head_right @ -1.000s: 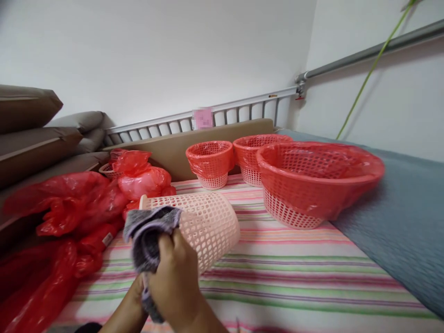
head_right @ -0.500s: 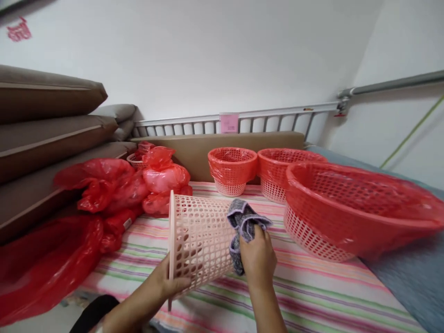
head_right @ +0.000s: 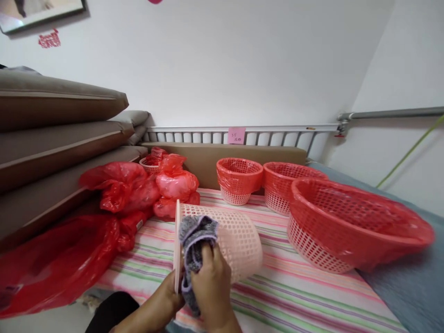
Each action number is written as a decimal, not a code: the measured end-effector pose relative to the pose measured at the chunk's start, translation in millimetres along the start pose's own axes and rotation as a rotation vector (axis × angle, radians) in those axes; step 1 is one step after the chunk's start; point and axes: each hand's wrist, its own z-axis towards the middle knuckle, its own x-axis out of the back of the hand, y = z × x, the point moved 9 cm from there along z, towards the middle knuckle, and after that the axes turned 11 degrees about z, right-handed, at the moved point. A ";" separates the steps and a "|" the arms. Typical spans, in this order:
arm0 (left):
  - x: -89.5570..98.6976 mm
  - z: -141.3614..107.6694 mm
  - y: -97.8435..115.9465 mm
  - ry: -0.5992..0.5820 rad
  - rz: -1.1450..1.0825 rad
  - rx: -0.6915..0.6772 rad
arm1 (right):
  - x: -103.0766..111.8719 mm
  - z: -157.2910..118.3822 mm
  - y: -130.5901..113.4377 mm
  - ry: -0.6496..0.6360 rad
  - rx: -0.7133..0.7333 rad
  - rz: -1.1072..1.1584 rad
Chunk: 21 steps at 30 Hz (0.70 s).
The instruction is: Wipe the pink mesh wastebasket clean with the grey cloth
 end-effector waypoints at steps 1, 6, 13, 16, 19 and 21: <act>-0.2 -6.1 3.9 -0.039 0.007 -0.013 | 1.2 1.3 14.8 -0.029 -0.039 -0.059; -7.5 -32.0 5.9 -0.226 0.115 -0.073 | 40.3 10.2 115.3 -0.009 -0.424 -0.323; 6.5 -13.2 -7.6 -0.169 -0.232 0.079 | 34.7 2.0 81.8 0.009 -0.476 -0.100; 19.3 -10.9 0.8 -0.073 -0.175 0.116 | 7.3 -4.1 8.5 0.007 -0.341 0.115; 37.0 -20.1 -8.7 0.042 -0.091 0.186 | -7.4 -7.9 -63.0 -0.013 -0.162 0.234; 45.3 -28.7 -19.3 0.052 -0.060 0.214 | -10.8 -7.0 -86.4 -0.052 -0.083 0.228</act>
